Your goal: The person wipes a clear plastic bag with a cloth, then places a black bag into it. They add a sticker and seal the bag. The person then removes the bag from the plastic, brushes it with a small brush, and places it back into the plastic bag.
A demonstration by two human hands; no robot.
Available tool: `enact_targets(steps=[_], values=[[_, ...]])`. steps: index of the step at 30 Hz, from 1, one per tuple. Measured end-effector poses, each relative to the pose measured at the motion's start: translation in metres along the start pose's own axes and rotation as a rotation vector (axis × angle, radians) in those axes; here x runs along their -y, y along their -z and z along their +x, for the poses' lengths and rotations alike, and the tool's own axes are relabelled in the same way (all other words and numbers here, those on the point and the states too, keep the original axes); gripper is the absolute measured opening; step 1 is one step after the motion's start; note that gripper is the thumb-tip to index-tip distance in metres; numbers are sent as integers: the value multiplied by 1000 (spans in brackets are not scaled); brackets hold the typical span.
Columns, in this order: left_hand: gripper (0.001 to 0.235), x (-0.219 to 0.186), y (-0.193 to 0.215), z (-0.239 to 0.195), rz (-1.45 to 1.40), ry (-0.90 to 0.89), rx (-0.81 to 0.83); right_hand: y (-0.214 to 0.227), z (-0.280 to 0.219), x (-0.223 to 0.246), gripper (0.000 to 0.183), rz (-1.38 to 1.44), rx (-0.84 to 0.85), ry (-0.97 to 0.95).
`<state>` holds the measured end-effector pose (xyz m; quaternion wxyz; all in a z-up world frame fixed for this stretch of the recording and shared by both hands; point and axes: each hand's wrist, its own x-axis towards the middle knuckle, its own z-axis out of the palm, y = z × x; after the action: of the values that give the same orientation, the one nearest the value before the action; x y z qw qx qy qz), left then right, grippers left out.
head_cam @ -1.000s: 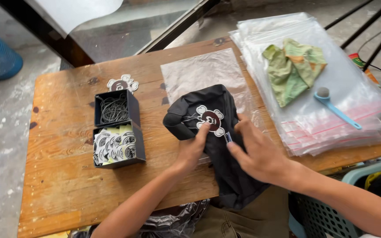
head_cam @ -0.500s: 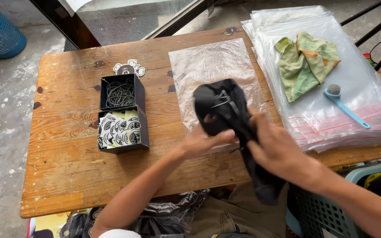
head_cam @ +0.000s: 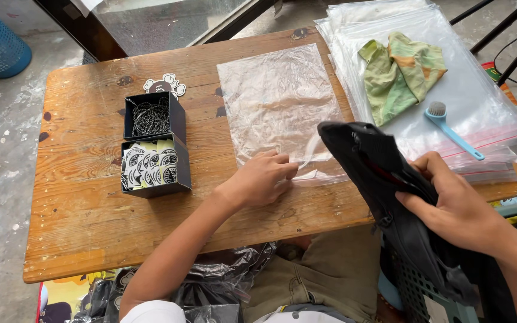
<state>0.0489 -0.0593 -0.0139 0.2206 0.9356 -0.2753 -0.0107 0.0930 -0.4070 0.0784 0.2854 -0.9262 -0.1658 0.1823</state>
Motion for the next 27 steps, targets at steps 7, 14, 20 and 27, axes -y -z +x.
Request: enact_targets(steps=[7,14,20,27], values=[[18,-9,1,5,-92,58,11,-7,-21,1,32,12,151,119],[26,-6,-10,-4,64,-53,-38,-13,-19,7,44,26,188,191],[9,-2,-20,-4,134,-152,-157,-17,-19,7,41,5,201,261],[8,-7,-15,-2,-148,-20,-104,-18,-23,6,21,81,260,276]])
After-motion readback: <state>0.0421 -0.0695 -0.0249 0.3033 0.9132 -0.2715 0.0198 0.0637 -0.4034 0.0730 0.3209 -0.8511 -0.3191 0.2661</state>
